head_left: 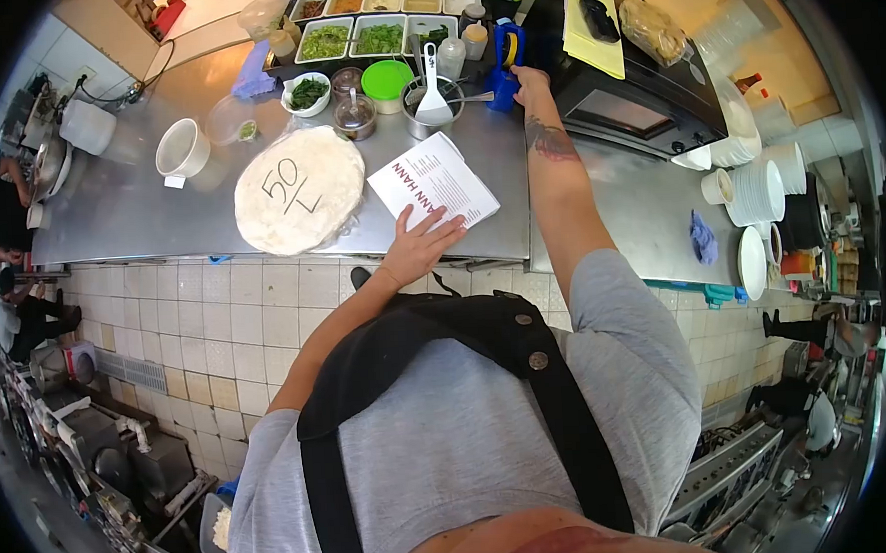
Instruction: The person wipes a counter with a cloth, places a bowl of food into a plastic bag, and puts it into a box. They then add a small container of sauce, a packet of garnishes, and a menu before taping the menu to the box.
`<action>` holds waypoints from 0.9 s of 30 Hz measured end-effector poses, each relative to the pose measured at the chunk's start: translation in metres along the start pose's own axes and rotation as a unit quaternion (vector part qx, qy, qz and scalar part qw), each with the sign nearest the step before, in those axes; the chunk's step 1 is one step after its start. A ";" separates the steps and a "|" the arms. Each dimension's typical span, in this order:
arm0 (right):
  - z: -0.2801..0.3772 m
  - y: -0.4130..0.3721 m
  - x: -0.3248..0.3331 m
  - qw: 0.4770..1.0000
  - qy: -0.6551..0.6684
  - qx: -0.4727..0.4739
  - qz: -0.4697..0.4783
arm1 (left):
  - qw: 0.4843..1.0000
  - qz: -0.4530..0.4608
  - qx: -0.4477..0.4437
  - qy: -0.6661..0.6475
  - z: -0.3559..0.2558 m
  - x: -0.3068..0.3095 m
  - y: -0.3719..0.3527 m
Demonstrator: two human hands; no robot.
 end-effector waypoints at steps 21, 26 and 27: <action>-0.072 -0.036 0.013 0.988 0.151 0.016 0.027 | 1.000 0.019 -0.002 0.007 -0.001 0.001 0.001; -0.081 -0.009 0.007 0.967 -0.103 0.179 -0.147 | 1.000 0.000 -0.001 0.006 -0.002 0.000 0.002; -0.060 -0.051 0.017 0.950 -0.170 0.193 -0.177 | 1.000 -0.004 -0.001 0.006 -0.001 -0.001 0.002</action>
Point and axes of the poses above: each hand's wrist, its own y-axis towards the middle knuckle, its own x-axis out of the back of the hand, z = x × y, the point moved 1 cm from there along y, towards the middle knuckle, and after that the axes turned 1 degree about x, right-handed, at the moved point
